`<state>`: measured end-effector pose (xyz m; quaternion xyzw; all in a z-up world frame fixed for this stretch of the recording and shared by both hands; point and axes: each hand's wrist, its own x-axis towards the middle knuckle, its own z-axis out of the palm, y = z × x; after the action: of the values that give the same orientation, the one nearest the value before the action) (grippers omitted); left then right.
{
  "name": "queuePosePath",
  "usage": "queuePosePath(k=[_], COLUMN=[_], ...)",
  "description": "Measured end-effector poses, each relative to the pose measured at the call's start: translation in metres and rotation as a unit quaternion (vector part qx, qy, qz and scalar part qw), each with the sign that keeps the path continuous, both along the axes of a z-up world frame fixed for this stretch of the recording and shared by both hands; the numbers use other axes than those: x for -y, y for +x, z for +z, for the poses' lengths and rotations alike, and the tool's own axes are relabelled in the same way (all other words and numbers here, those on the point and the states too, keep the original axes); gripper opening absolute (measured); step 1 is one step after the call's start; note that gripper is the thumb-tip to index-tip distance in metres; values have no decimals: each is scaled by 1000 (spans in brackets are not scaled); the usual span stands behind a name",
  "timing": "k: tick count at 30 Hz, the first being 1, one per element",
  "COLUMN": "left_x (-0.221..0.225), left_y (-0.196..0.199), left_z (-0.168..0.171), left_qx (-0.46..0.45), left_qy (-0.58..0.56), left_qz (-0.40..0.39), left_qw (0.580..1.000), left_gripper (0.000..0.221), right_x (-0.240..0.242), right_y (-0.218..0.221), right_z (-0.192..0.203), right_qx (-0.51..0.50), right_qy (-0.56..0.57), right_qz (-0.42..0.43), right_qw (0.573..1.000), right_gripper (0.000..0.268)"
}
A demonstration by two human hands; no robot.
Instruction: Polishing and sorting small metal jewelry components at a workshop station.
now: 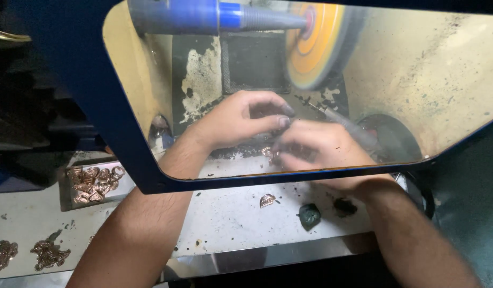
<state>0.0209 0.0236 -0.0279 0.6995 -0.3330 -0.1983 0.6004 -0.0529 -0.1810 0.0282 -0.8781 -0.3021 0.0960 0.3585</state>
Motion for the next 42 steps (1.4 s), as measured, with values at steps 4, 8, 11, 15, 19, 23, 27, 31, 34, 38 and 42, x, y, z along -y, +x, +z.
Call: queuePosePath(k=[4, 8, 11, 15, 19, 23, 27, 31, 34, 38, 42], left_x=[8, 17, 20, 23, 25, 17, 15, 17, 18, 17, 11], left_y=[-11, -10, -10, -17, -22, -21, -13, -16, -19, -19, -13], left_z=[4, 0, -2, 7, 16, 35, 28, 29, 25, 22, 27], left_qx=[-50, -66, -104, -175, -169, -147, -34, -20, -77, -65, -4], left_qy=[-4, -14, -60, -91, -102, -37, -47, -37, -85, -113, -78], left_qz=[107, 171, 192, 177, 206, 207, 203, 203, 211, 200, 207], left_qw=[993, 983, 974, 964, 958, 967, 977, 978, 971, 971, 975], left_gripper=[29, 28, 30, 41, 39, 32, 21, 24, 35, 38, 20], right_x=[10, 14, 16, 20, 11, 15, 25, 9, 9, 16, 10], right_y=[24, 34, 35, 26, 24, 24, 26, 24, 24, 27, 27], right_z=[-32, -50, -51, -45, -35, -25, -29, -21, -25, -40, -37], right_qx=[127, 271, 337, 361, 375, 223, 51, -53, -116, -166, -236], right_qy=[-29, -13, -34, -36, -36, 63, 152, 196, 248, 229, 289], right_qz=[-199, -239, -227, -230, -235, -245, -260, -300, -282, -297, -331], right_qw=[971, 932, 913, 903, 896, 941, 952, 932, 919, 912, 867], right_gripper=[21, 27, 25, 14, 16, 13, 17, 27, 30, 26, 22])
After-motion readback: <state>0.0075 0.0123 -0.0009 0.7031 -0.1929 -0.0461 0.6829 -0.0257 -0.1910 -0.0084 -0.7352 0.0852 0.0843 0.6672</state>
